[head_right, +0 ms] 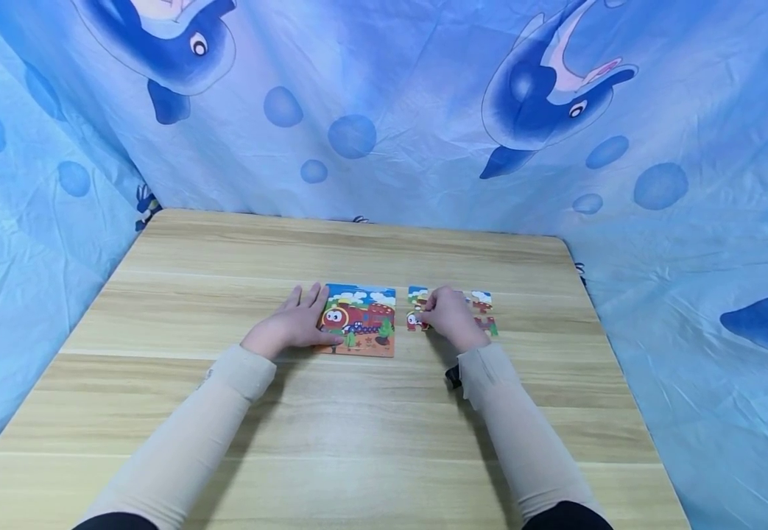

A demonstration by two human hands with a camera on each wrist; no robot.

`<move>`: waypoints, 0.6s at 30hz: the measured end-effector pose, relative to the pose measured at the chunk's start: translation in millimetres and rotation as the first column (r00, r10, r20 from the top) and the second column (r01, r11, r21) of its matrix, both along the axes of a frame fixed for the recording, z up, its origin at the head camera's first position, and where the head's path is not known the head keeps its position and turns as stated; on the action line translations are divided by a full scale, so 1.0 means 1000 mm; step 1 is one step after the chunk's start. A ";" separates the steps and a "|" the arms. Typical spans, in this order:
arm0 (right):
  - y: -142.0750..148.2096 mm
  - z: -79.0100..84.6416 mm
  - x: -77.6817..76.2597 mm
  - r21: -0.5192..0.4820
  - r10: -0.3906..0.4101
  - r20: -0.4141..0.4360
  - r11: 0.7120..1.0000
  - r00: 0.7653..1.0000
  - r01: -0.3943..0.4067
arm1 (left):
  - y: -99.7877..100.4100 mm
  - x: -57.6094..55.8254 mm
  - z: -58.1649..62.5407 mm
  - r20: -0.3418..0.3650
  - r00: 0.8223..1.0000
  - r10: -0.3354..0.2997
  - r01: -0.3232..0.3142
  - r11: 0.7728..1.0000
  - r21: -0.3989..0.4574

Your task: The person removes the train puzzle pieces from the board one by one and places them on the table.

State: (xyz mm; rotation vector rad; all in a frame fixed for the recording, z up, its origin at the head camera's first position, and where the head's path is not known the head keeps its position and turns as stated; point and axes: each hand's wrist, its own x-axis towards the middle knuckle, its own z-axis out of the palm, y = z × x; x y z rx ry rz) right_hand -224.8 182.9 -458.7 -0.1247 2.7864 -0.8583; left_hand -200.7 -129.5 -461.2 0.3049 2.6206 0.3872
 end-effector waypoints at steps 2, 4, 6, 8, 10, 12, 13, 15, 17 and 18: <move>-0.001 0.000 0.000 0.013 0.020 -0.012 1.000 1.000 -0.020 | 0.000 0.000 0.000 0.007 1.000 0.000 0.000 1.000 -0.009; -0.001 0.000 0.000 0.022 0.033 -0.022 0.999 0.999 -0.033 | 0.000 0.000 -0.001 0.012 1.000 -0.001 0.001 1.000 -0.015; -0.001 0.000 -0.001 0.028 0.040 -0.024 0.999 0.999 -0.039 | 0.000 0.000 0.000 0.012 1.000 0.001 -0.001 1.000 -0.011; -0.001 0.000 -0.001 0.031 0.038 -0.024 0.999 0.999 -0.037 | 0.001 0.001 0.001 0.005 1.000 0.005 -0.005 1.000 0.007; -0.001 -0.001 -0.001 0.033 0.035 -0.023 0.999 0.999 -0.034 | 0.001 0.001 0.001 -0.001 1.000 0.007 -0.007 1.000 0.011; -0.001 -0.001 -0.002 0.032 0.037 -0.021 0.999 0.999 -0.036 | 0.001 0.001 0.001 -0.003 1.000 0.008 -0.008 1.000 0.004; -0.001 -0.001 -0.002 0.030 0.036 -0.022 0.999 0.999 -0.036 | 0.001 0.001 0.001 -0.007 1.000 0.009 -0.009 1.000 0.011; 0.000 -0.002 -0.002 0.025 0.038 -0.022 0.999 0.999 -0.038 | 0.001 0.001 0.001 -0.006 1.000 0.010 -0.010 1.000 0.012; 0.000 -0.002 -0.002 0.019 0.040 -0.024 0.999 0.999 -0.039 | 0.000 0.001 0.001 -0.009 1.000 0.013 -0.013 0.999 0.030; 0.000 -0.002 -0.002 0.016 0.037 -0.025 0.999 0.999 -0.037 | 0.000 0.001 0.002 -0.008 1.000 0.012 -0.012 0.999 0.037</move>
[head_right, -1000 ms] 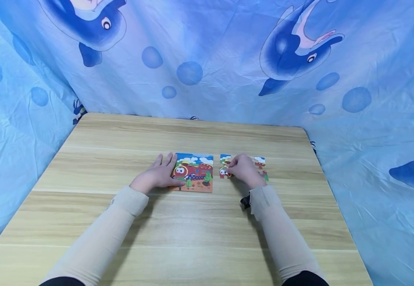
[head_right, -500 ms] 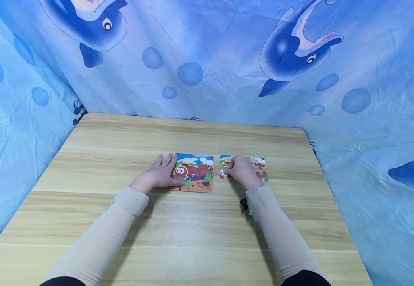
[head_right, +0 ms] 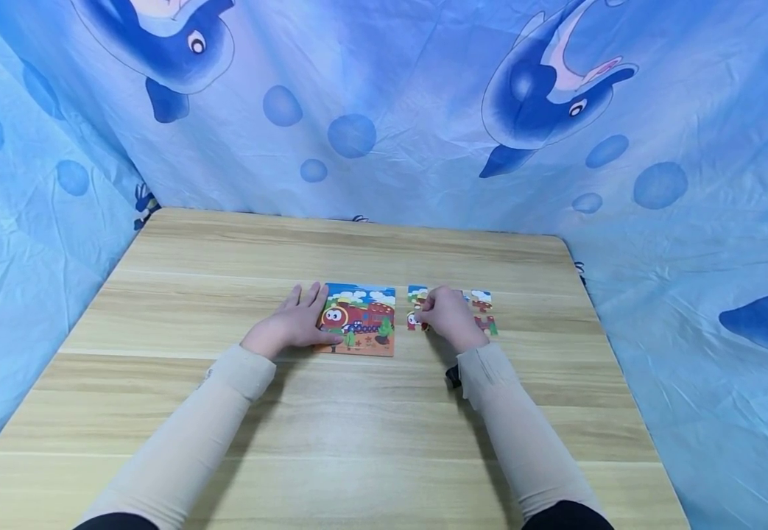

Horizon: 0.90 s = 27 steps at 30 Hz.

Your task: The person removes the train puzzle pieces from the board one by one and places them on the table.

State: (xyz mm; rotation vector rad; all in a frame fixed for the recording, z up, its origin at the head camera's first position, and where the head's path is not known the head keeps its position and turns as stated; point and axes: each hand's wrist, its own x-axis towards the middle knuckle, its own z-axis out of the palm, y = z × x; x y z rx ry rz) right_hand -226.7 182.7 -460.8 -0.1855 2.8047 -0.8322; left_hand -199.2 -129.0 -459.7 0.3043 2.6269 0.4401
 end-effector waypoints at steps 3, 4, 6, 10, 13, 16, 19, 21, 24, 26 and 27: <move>0.000 0.000 0.001 -0.009 -0.013 -0.005 1.000 1.000 0.013 | -0.002 -0.005 -0.009 -0.011 1.000 -0.005 0.006 1.000 0.021; 0.000 0.001 0.002 -0.015 -0.020 -0.009 1.000 1.000 0.020 | -0.002 -0.004 -0.009 -0.008 1.000 -0.007 0.007 1.000 0.023; -0.002 0.002 0.006 -0.048 -0.015 -0.015 0.999 1.000 0.014 | -0.001 -0.004 -0.008 -0.006 1.000 -0.009 0.009 1.000 0.021; -0.011 0.009 0.014 -0.137 0.089 -0.002 0.987 0.996 -0.089 | 0.001 0.002 0.002 0.001 1.000 -0.004 0.004 1.000 0.002; -0.021 0.011 0.019 -0.166 0.196 0.035 0.968 0.980 -0.188 | 0.001 0.002 0.000 -0.011 1.000 -0.006 0.006 1.000 -0.006; -0.030 0.011 0.023 -0.140 0.247 0.065 0.961 0.967 -0.236 | 0.001 0.002 -0.001 -0.020 1.000 -0.009 0.008 1.000 -0.004; -0.037 0.008 0.027 -0.087 0.274 0.085 0.960 0.958 -0.267 | 0.000 0.003 -0.001 -0.018 1.000 -0.009 0.009 1.000 -0.003; -0.041 0.007 0.030 -0.048 0.289 0.083 0.957 0.954 -0.286 | 0.000 0.003 -0.001 -0.016 1.000 -0.009 0.009 1.000 -0.007; -0.045 0.006 0.034 -0.006 0.293 0.069 0.956 0.954 -0.294 | 0.000 0.003 0.000 -0.020 1.000 -0.010 0.010 1.000 -0.011; -0.047 0.005 0.036 0.006 0.285 0.059 0.958 0.957 -0.286 | 0.000 0.003 0.000 -0.025 1.000 -0.011 0.011 1.000 -0.011; -0.048 0.005 0.037 0.008 0.280 0.059 0.960 0.958 -0.281 | 0.000 0.002 0.000 -0.026 1.000 -0.010 0.010 1.000 -0.009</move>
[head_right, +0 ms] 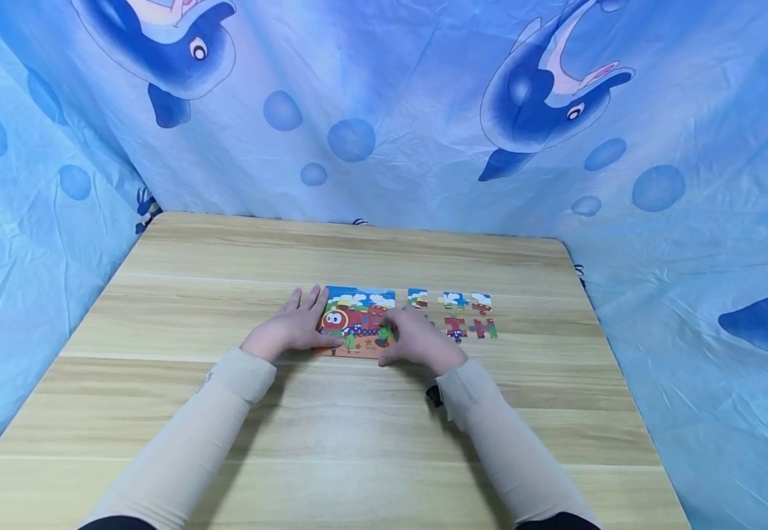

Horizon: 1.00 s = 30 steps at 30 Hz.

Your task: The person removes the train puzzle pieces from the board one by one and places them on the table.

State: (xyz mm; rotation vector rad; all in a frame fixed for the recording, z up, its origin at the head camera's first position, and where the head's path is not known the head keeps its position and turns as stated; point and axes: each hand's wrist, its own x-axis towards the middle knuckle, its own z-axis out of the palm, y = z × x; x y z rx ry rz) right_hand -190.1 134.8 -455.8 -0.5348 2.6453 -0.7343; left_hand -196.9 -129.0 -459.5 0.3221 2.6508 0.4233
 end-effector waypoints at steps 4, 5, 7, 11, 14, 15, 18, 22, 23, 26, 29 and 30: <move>-0.003 -0.001 0.002 0.012 -0.008 0.004 1.000 1.000 0.008 | 0.000 -0.001 0.000 0.011 1.000 -0.001 0.001 1.000 0.001; -0.003 -0.001 0.002 0.015 -0.005 0.006 1.000 1.000 0.005 | 0.000 -0.001 0.000 0.017 1.000 0.000 0.000 1.000 0.004; -0.005 0.000 0.002 0.020 -0.004 0.008 1.000 1.000 0.004 | -0.001 -0.003 -0.004 0.030 1.000 0.002 -0.002 1.000 -0.001; -0.007 -0.001 0.000 0.027 -0.003 0.013 1.000 1.000 0.003 | -0.001 -0.010 -0.020 0.020 1.000 0.016 -0.016 1.000 -0.011; -0.008 -0.001 0.000 0.031 -0.006 0.018 1.000 1.000 0.005 | 0.002 -0.012 -0.026 -0.001 1.000 0.023 -0.023 0.999 -0.037; -0.008 0.000 0.000 0.032 -0.007 0.019 0.999 1.000 0.006 | 0.003 -0.012 -0.028 -0.015 1.000 0.022 -0.022 0.999 -0.041; -0.008 0.000 -0.001 0.032 -0.011 0.022 0.999 1.000 0.010 | 0.006 -0.010 -0.022 -0.011 1.000 0.027 -0.027 0.998 -0.056; -0.008 -0.001 -0.001 0.036 -0.021 0.021 0.999 1.000 0.021 | 0.006 -0.010 -0.023 -0.013 0.999 0.040 -0.040 0.998 -0.048; -0.008 -0.001 -0.001 0.035 -0.024 0.020 0.999 1.000 0.023 | 0.006 -0.011 -0.026 -0.015 0.999 0.042 -0.043 0.998 -0.048; -0.009 -0.002 -0.001 0.034 -0.023 0.009 0.999 1.000 0.023 | 0.006 -0.013 -0.030 -0.017 0.999 0.046 -0.047 0.998 -0.049; -0.009 -0.002 -0.001 0.021 -0.025 0.002 0.999 1.000 0.025 | 0.007 -0.013 -0.030 -0.016 0.999 0.046 -0.047 0.998 -0.052; -0.008 -0.002 -0.001 0.014 -0.025 0.000 1.000 1.000 0.025 | 0.007 -0.013 -0.030 -0.014 0.999 0.047 -0.047 0.998 -0.052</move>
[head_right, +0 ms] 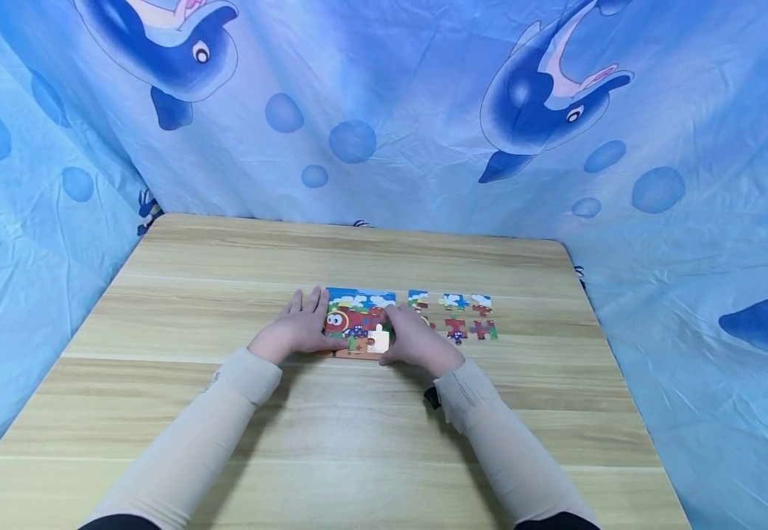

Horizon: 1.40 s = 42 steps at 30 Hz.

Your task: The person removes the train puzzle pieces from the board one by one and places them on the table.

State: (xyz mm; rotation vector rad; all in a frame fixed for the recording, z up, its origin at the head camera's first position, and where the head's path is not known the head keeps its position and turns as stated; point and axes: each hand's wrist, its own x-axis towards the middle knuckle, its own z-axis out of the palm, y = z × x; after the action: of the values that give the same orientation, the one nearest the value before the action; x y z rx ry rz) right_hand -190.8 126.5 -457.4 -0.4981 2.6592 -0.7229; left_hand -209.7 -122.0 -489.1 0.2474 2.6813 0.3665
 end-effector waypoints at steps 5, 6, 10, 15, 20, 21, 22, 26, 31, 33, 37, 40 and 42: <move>0.002 0.000 0.000 -0.058 -0.021 0.002 0.998 1.000 0.021 | 0.000 0.001 0.003 0.004 1.000 0.004 -0.004 1.000 0.004; 0.002 0.001 0.000 -0.073 -0.024 0.000 0.997 1.000 0.024 | 0.000 0.001 0.004 0.002 1.000 0.003 -0.003 1.000 0.005; 0.002 0.000 -0.001 -0.130 -0.029 -0.016 0.991 0.999 0.027 | 0.001 0.001 0.004 -0.008 1.000 -0.008 0.008 1.000 0.011; 0.002 0.000 -0.001 -0.190 -0.024 -0.030 0.982 0.999 0.017 | 0.000 0.001 0.005 -0.023 1.000 -0.016 0.017 1.000 0.024; 0.002 0.000 -0.002 -0.237 -0.025 -0.019 0.971 1.000 0.020 | 0.001 0.006 0.016 -0.025 1.000 -0.014 0.015 1.000 0.018; 0.003 0.000 -0.002 -0.248 -0.027 -0.010 0.968 1.000 0.024 | 0.001 0.007 0.017 -0.022 1.000 -0.013 0.014 1.000 0.019; 0.003 0.000 -0.002 -0.253 -0.033 0.000 0.967 0.999 0.032 | 0.002 0.008 0.019 -0.021 1.000 -0.015 0.015 1.000 0.012; 0.008 0.002 -0.002 -0.278 -0.061 0.036 0.958 0.997 0.069 | 0.001 0.007 0.014 -0.002 1.000 -0.010 0.010 1.000 0.020; 0.018 0.005 -0.001 -0.303 -0.076 0.025 0.950 0.997 0.080 | -0.003 -0.001 -0.002 0.003 1.000 -0.011 0.011 1.000 0.017; 0.023 0.007 -0.001 -0.315 -0.082 0.025 0.945 0.996 0.086 | -0.003 -0.002 -0.004 0.001 1.000 -0.014 0.014 1.000 0.019; 0.034 0.010 -0.001 -0.338 -0.101 0.028 0.935 0.995 0.104 | -0.001 0.003 0.003 -0.002 1.000 -0.011 0.011 1.000 0.019; 0.043 0.011 -0.001 -0.344 -0.121 0.019 0.931 0.992 0.120 | 0.001 0.010 0.018 0.003 1.000 -0.005 0.005 1.000 0.016; 0.050 0.012 -0.001 -0.347 -0.130 0.018 0.929 0.991 0.128 | 0.002 0.011 0.019 0.000 1.000 -0.006 0.006 1.000 0.014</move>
State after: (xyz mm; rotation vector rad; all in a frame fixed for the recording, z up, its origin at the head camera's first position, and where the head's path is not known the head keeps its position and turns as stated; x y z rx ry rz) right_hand -191.9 176.1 -445.9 -0.4134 2.5946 -1.2472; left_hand -199.0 -120.3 -470.3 0.2589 2.6787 0.3831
